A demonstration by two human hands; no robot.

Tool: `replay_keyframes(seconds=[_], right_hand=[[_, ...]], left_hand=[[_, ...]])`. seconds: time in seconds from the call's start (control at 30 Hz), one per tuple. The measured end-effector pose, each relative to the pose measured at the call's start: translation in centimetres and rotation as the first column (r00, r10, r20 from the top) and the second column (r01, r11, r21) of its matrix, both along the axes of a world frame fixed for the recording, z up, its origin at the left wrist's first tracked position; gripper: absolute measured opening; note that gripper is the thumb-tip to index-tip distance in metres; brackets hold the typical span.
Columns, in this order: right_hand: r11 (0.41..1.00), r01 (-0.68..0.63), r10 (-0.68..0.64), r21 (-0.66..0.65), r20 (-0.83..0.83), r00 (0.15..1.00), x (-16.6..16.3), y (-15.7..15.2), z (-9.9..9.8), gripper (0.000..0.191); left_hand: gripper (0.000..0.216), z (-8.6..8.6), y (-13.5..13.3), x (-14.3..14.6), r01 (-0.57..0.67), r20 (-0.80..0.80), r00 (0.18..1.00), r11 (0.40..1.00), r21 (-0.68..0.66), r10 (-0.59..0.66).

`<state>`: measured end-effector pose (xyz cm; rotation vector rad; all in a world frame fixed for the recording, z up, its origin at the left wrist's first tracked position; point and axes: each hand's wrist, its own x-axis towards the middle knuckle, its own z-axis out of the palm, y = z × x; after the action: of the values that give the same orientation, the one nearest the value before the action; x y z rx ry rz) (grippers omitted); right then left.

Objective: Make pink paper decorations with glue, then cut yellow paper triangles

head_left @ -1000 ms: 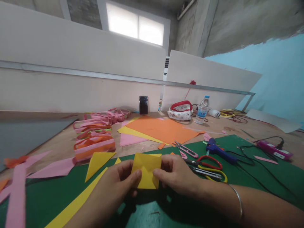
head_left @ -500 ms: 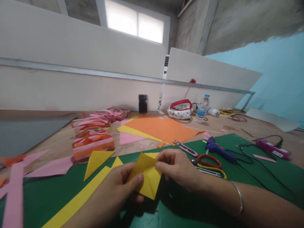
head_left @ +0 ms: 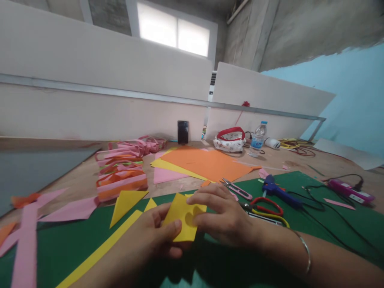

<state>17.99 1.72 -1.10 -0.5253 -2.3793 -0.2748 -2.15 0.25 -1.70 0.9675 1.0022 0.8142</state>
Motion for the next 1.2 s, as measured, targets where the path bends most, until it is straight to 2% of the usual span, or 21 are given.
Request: replay_keyframes(seconds=[0.1, 0.2, 0.3, 0.4, 0.5, 0.57, 0.7, 0.9, 1.1, 1.2], right_hand=[[0.983, 0.036, -0.052, -0.178, -0.089, 0.995, -0.4, 0.0, -0.4, 0.012], [0.916, 0.028, -0.091, -0.399, -0.141, 0.986, -0.6, -0.3, -0.2, 0.012], [0.863, -0.005, -0.085, -0.506, -0.156, 0.984, -0.7, -0.5, -0.1, 0.013], [0.861, 0.035, -0.113, -0.508, -0.124, 0.986, -0.8, -0.5, -0.2, 0.016], [0.860, 0.094, -0.156, -0.501, -0.083, 0.984, -0.8, -0.5, -0.5, 0.017], [0.859, 0.118, -0.170, -0.499, -0.059, 0.984, -0.9, -0.6, -0.6, 0.017], [0.861, 0.129, -0.163, -0.492, -0.027, 0.986, -0.9, -0.8, -0.8, 0.017], [0.859, 0.135, -0.187, -0.495, -0.056, 0.981, -1.1, -0.8, -0.8, 0.019], [0.828, 0.140, -0.204, -0.543, -0.059, 0.977, -1.1, -0.9, -0.7, 0.021], [0.822, 0.141, -0.210, -0.552, -0.063, 0.976, -1.0, -0.9, -0.7, 0.021]], left_hand=[[0.031, -0.1, -0.1, 0.2, 0.013, 0.023, 1.000, 0.998, -0.058, -0.012], [0.027, -0.2, -0.2, 0.3, 0.012, 0.066, 0.998, 0.995, -0.102, -0.006], [0.028, -0.4, -0.2, 0.3, 0.061, 0.126, 0.991, 0.991, -0.123, -0.045], [0.029, -0.6, -0.1, 0.2, 0.137, 0.162, 0.980, 0.983, -0.119, -0.117], [0.035, -0.8, 0.2, 0.2, 0.157, 0.170, 0.976, 0.980, -0.119, -0.136], [0.039, -1.0, 0.2, 0.2, 0.154, 0.114, 0.983, 0.984, -0.089, -0.144], [0.031, -1.7, -0.1, 0.3, 0.207, 0.020, 0.978, 0.978, 0.033, -0.207], [0.029, -1.9, -1.0, 0.8, 0.097, -0.026, 0.995, 0.993, 0.060, -0.096], [0.025, -1.5, -1.2, 1.0, 0.107, -0.048, 0.994, 0.988, 0.111, -0.103], [0.025, -1.3, -0.8, 0.8, 0.152, -0.068, 0.987, 0.982, 0.116, -0.145]])
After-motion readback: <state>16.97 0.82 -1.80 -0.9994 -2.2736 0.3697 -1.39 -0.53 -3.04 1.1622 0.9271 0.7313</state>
